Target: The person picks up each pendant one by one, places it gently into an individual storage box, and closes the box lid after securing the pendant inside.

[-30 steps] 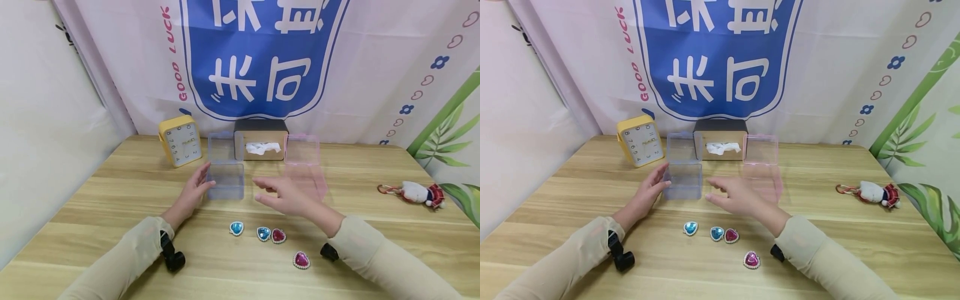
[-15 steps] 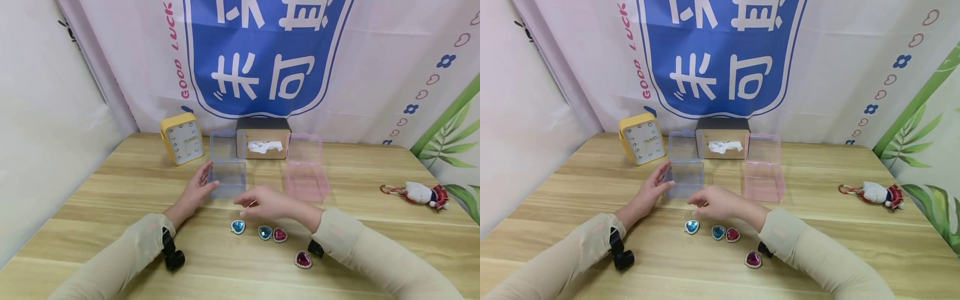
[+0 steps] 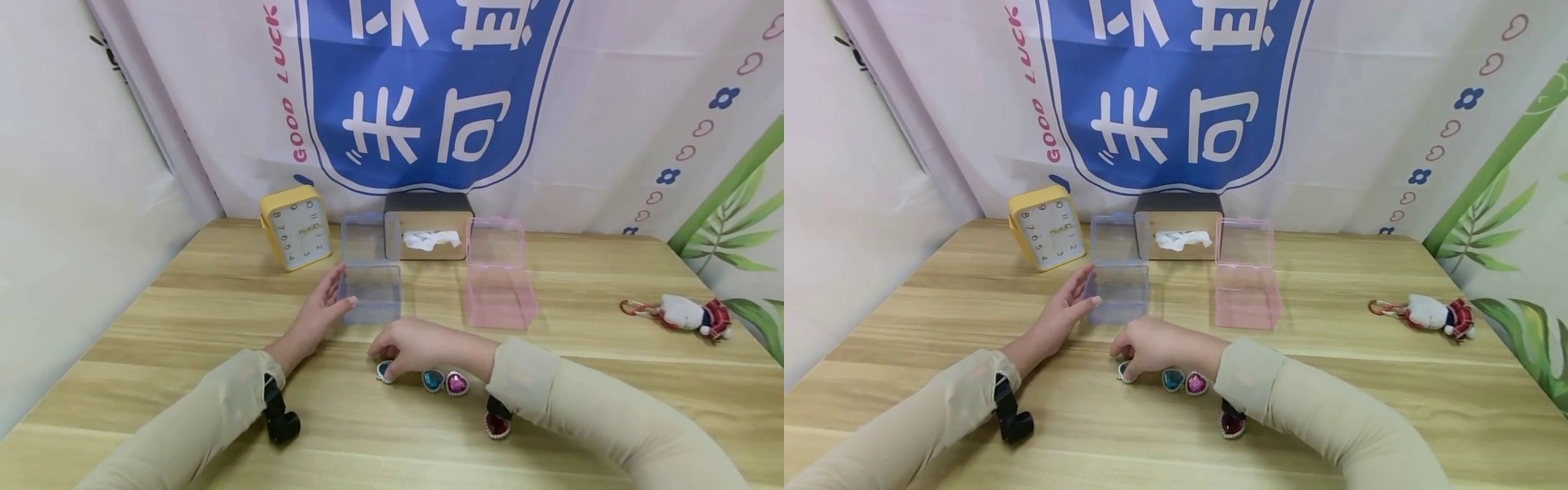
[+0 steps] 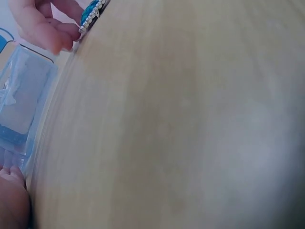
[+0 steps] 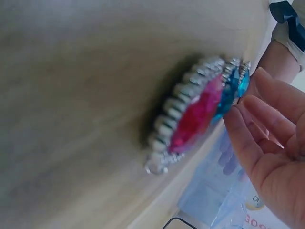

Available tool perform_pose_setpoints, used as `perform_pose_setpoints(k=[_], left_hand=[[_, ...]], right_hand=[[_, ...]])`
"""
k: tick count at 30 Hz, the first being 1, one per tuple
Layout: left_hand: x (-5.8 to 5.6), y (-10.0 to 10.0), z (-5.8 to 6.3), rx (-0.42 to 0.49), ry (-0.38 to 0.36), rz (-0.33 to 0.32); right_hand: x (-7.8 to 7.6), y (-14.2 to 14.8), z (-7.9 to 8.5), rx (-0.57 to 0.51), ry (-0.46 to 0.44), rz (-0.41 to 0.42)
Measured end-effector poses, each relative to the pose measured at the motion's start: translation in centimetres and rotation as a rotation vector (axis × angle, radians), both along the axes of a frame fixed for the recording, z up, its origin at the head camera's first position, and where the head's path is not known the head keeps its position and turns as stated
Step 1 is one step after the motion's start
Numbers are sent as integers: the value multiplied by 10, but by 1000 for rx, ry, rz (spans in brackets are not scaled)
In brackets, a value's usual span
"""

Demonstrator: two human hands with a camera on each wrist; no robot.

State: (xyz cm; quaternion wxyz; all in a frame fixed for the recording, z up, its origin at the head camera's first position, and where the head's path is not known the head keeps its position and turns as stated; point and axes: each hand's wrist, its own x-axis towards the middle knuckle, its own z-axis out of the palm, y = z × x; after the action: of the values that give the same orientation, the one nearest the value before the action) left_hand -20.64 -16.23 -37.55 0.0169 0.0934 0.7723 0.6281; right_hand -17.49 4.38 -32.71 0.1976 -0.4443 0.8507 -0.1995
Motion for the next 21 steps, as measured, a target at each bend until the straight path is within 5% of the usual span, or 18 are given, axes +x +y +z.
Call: perform_pose_setpoints(k=[21], left_hand=[[-2,-1,-2,32,21,-16]], right_hand=[[-9,-9,-3,46,103,12]])
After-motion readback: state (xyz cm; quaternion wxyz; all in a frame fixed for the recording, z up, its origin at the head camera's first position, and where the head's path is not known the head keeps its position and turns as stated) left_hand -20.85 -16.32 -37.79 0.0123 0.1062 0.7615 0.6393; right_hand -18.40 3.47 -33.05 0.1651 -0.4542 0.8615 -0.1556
